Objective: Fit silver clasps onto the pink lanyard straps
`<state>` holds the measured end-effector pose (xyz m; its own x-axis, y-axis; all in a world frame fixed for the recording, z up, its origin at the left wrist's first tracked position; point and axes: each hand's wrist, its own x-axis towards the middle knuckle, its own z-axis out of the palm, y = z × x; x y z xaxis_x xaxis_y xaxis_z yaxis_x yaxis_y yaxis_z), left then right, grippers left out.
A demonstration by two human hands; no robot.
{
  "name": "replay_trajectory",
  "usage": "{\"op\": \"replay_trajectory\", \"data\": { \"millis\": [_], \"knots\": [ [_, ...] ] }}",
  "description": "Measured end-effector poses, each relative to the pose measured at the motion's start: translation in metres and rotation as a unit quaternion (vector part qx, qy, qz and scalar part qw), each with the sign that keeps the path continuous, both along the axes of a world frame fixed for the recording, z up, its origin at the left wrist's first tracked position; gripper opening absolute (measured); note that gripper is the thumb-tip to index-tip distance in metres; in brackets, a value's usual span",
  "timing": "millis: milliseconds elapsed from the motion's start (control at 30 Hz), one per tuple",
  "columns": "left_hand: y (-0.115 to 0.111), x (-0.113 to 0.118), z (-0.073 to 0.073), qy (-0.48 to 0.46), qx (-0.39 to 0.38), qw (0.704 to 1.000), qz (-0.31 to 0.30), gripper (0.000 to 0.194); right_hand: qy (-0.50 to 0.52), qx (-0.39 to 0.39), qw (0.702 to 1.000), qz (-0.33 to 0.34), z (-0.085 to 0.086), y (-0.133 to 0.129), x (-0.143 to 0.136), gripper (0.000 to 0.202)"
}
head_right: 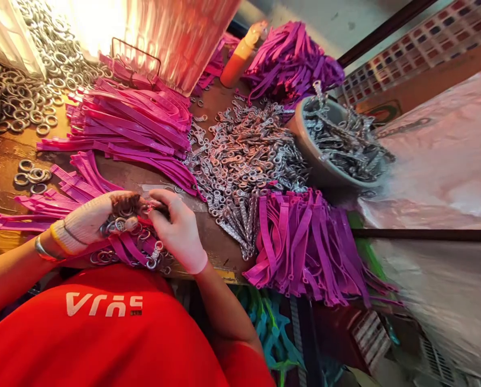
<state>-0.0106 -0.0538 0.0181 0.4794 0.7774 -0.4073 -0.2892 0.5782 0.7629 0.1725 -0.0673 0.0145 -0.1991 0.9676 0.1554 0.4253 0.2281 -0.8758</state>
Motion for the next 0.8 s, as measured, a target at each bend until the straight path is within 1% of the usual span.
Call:
{"op": "replay_trajectory", "data": {
  "millis": [33,100,200,267,333,400,467,500,567,633,667,733,767,800],
  "knots": [
    [-0.002,-0.001,0.000,0.009,0.006,1.000,-0.010,0.022,0.021,-0.029,0.999,-0.016,0.001,-0.002,-0.001,0.030],
    [-0.006,-0.002,-0.001,0.060,0.042,0.997,-0.027,0.027,0.050,-0.068,0.996,-0.032,0.002,-0.005,-0.002,0.031],
    [-0.010,-0.003,-0.001,0.137,0.101,0.985,-0.034,0.036,0.073,-0.093,0.992,-0.036,0.003,-0.008,-0.001,0.031],
    [-0.010,-0.002,0.001,0.137,0.089,0.985,-0.051,0.038,0.076,-0.098,0.992,-0.013,0.004,-0.008,0.004,0.034],
    [-0.011,-0.001,0.003,0.119,0.067,0.988,-0.070,0.035,0.058,-0.086,0.994,0.035,0.005,-0.007,0.009,0.039],
    [-0.011,0.002,0.001,0.112,0.071,0.988,-0.078,0.034,0.010,-0.045,0.994,0.104,0.005,-0.004,0.013,0.039],
    [-0.011,0.005,-0.003,0.126,0.089,0.985,-0.082,0.033,-0.045,0.012,0.988,0.150,0.005,-0.002,0.014,0.031],
    [-0.010,0.006,-0.004,0.143,0.096,0.982,-0.082,0.033,-0.074,0.038,0.985,0.152,0.004,-0.001,0.015,0.027],
    [-0.009,0.007,-0.005,0.189,0.119,0.972,-0.073,0.035,-0.142,0.075,0.980,0.121,0.002,-0.001,0.016,0.024],
    [-0.006,0.007,-0.001,0.236,0.172,0.954,-0.062,0.038,-0.223,0.090,0.966,0.095,0.001,-0.001,0.019,0.027],
    [-0.004,0.007,0.002,0.253,0.208,0.943,-0.062,0.038,-0.258,0.093,0.957,0.097,0.001,-0.001,0.021,0.028],
    [0.000,0.009,0.008,0.258,0.263,0.926,-0.082,0.033,-0.304,0.091,0.941,0.118,0.001,-0.002,0.025,0.030],
    [0.002,0.010,0.009,0.244,0.265,0.928,-0.095,0.031,-0.314,0.091,0.937,0.124,0.002,-0.002,0.026,0.032],
    [0.004,0.013,0.009,0.222,0.246,0.938,-0.107,0.029,-0.321,0.096,0.935,0.118,0.002,-0.003,0.025,0.035]
  ]
}}
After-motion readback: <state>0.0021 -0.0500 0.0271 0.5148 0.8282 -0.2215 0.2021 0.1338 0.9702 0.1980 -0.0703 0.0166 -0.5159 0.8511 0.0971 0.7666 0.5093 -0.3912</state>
